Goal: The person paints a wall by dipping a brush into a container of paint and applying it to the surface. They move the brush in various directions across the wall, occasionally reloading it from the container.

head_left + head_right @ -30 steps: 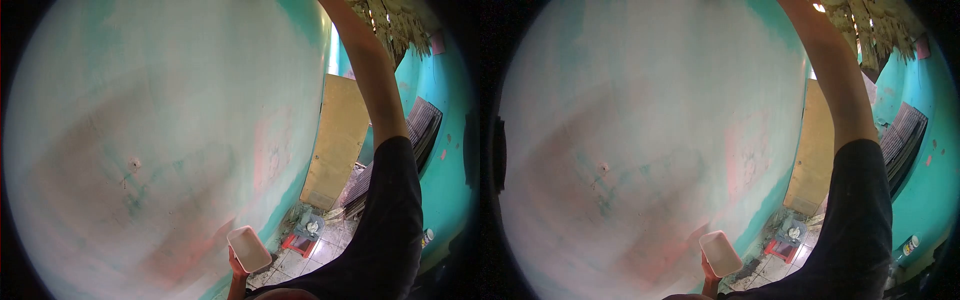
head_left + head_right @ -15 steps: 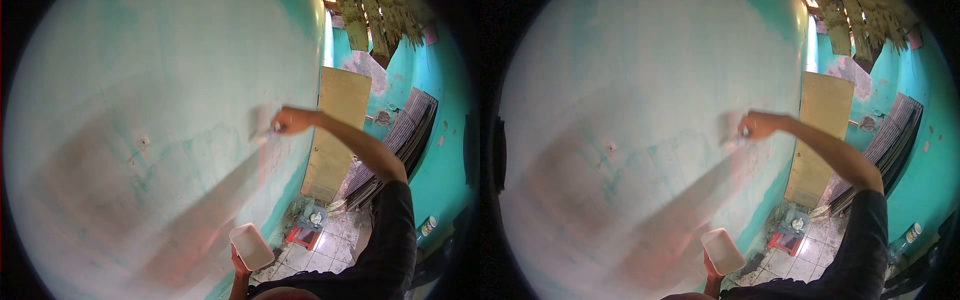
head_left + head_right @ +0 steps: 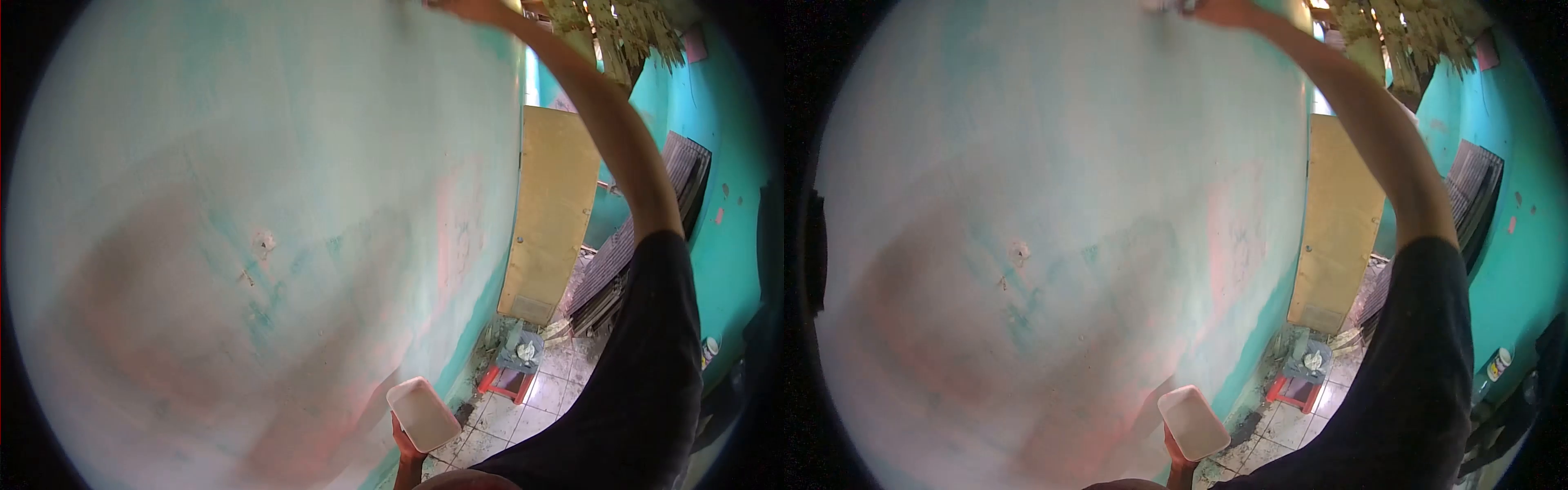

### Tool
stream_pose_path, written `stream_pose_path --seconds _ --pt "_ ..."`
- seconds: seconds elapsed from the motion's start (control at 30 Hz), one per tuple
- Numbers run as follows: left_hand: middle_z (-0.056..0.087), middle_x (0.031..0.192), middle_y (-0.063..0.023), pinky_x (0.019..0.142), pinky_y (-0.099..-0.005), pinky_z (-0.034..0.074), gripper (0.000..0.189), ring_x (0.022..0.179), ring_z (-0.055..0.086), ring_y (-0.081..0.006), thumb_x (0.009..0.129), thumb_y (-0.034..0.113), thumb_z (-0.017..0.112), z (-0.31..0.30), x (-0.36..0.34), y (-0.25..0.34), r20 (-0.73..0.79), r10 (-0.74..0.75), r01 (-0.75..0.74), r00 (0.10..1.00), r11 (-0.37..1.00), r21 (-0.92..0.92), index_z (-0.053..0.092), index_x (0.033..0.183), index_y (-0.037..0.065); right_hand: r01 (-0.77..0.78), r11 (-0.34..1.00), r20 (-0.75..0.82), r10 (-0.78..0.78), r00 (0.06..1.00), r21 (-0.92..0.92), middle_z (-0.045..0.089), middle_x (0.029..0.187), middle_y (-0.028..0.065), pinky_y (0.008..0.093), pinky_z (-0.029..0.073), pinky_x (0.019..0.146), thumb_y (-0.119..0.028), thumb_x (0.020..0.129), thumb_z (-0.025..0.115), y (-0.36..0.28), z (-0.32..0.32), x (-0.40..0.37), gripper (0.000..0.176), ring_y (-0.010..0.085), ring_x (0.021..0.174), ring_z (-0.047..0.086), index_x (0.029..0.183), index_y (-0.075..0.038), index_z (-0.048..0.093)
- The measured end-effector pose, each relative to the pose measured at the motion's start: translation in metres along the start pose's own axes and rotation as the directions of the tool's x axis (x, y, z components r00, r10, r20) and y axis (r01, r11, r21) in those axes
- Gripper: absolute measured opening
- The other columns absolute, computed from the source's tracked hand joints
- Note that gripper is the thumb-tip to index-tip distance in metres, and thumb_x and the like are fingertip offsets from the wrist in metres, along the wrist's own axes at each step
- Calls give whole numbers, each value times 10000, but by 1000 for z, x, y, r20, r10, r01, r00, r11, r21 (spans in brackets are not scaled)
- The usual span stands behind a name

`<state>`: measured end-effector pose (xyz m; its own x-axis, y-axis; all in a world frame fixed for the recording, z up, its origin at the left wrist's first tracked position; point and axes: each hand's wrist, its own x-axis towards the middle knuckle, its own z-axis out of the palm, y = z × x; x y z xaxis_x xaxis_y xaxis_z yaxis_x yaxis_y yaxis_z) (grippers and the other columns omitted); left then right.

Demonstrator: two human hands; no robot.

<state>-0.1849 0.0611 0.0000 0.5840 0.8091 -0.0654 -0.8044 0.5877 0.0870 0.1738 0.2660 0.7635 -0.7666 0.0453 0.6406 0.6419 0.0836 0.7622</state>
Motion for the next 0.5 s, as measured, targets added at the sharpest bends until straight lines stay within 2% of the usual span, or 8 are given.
stream_pose_path --seconds 0.03,0.07,0.2,0.3,0.37,0.4,0.43,0.5 --pt "626 1219 -73 904 -490 547 534 1082 637 -282 1033 528 356 -1 -4 2 -33 9 -8 999 999 42 498 1366 136 -493 835 316 413 854 244 667 836 43 327 489 642 -334 899 680 -86 -48 -16 256 143 690 599 1030 -116 713" --pt "623 1222 -75 903 -487 546 541 1082 635 -283 1031 537 354 -1 -5 4 -61 30 -25 998 996 81 499 1363 136 -528 818 373 428 824 229 646 736 40 335 477 619 -307 905 675 -130 -53 -42 230 134 696 599 1002 -101 706" --pt "599 1302 -102 990 -508 488 634 1159 595 -326 1004 601 367 -18 -4 2 -13 -24 25 1000 990 138 475 1417 132 -595 631 769 -4 639 498 686 708 100 358 512 678 -192 869 685 -257 -61 -156 162 195 618 636 1000 -109 731" --pt "596 1307 -97 994 -504 485 637 1157 597 -321 1006 603 358 -6 -7 -4 2 -2 2 1000 977 214 466 1423 135 -573 645 816 -142 560 506 716 792 113 361 522 719 -194 865 694 -244 -55 -151 222 194 720 676 1067 -110 735" --pt "590 1316 -98 1003 -498 479 639 1168 591 -316 1003 606 361 -4 -5 -12 -73 21 -10 997 989 147 472 1422 137 -601 740 832 103 545 302 726 916 134 411 521 855 -294 851 657 -178 -56 -87 251 285 856 689 995 -110 749" --pt "590 1316 -98 1003 -498 479 639 1168 591 -316 1003 606 361 -14 -7 -15 -87 27 -14 996 989 147 472 1422 137 -308 852 491 71 868 423 723 885 135 415 530 781 -268 844 646 -127 -40 -81 241 291 801 685 983 -102 750" --pt "587 1322 -96 1007 -498 476 643 1177 585 -313 1000 609 362 -31 -6 -17 -82 38 -29 996 993 117 475 1423 138 -361 894 649 111 753 266 727 943 109 368 555 732 -337 895 675 -86 -61 -42 329 218 800 673 1122 -102 711" --pt "584 1329 -95 1011 -498 473 648 1186 579 -310 997 613 364 -32 -4 -23 -66 61 -54 996 994 90 477 1424 139 -489 848 360 400 843 203 690 880 150 365 525 729 -229 887 668 -35 -79 -4 311 230 798 634 1098 -3 702"
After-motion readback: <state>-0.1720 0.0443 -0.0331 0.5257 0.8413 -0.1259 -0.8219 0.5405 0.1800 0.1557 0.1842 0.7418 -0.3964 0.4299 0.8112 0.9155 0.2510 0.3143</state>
